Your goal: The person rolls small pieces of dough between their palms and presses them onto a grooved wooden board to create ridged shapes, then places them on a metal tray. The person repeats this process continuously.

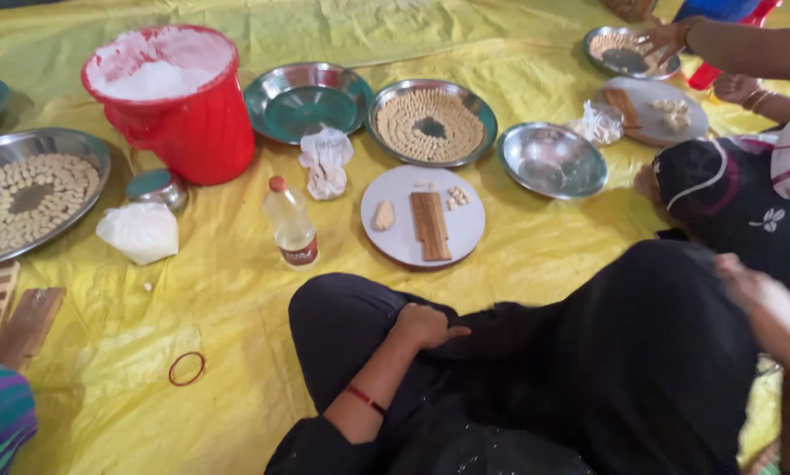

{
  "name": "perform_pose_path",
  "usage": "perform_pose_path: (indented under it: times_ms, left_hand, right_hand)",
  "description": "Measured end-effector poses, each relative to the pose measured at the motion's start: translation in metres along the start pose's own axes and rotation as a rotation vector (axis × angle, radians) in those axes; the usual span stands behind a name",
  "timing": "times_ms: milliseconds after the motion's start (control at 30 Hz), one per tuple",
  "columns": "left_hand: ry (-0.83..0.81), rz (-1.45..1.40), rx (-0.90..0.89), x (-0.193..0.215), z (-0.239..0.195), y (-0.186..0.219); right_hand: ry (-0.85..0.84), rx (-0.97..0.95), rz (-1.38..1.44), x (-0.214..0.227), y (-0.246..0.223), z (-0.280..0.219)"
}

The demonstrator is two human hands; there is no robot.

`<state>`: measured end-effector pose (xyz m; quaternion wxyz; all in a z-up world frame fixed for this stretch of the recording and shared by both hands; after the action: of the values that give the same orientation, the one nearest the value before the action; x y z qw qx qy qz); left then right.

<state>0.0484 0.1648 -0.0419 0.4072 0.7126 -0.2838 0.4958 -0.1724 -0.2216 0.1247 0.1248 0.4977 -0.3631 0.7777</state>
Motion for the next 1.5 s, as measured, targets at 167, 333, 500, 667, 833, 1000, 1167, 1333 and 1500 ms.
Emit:
perform_pose_path:
  times_ms: [167,333,500,667,833,1000,1167,1333,1500]
  left_hand:
    - [-0.056,0.013,0.020,-0.003,0.000,-0.002]
    - [0.052,-0.032,0.015,0.001,-0.005,-0.001]
    - [0.232,-0.132,-0.016,-0.003,-0.027,0.015]
    - [0.441,-0.220,0.003,0.004,-0.026,0.017]
    - [0.360,-0.228,0.065,-0.009,-0.010,0.018]
    - [0.181,-0.341,0.177,-0.005,0.021,-0.004]
    - [0.112,-0.332,0.175,0.010,0.071,-0.033]
    - [0.399,-0.802,0.066,0.048,0.153,-0.074]
    - [0.514,-1.349,0.030,0.045,0.214,-0.121]
  right_hand:
    - [-0.159,0.158,-0.148,-0.028,0.012,0.008]
    - [-0.296,0.695,-0.670,-0.068,-0.024,0.014]
    - [-0.457,0.241,-0.585,-0.090,-0.073,0.012]
    - [-0.439,0.421,-0.571,-0.111,-0.133,0.069]
    - [-0.590,0.203,-0.294,-0.199,-0.161,0.152]
    - [-0.331,0.434,-0.231,-0.310,-0.170,0.198]
    - [-0.222,0.381,-0.154,-0.367,-0.140,0.206]
    - [-0.300,0.309,-0.175,-0.375,-0.143,0.213]
    - [-0.343,0.286,-0.189,-0.358,-0.157,0.208]
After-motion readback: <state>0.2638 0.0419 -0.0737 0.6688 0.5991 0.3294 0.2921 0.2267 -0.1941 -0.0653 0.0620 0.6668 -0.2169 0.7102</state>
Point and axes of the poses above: each hand's wrist, its own z-axis towards the middle knuckle, its own x-axis out of the back of the hand, y = z × x, the point moved 3 cm from there along z, towards the middle knuckle, and after that the axes turned 6 degrees about y, right-handed, at the moved point
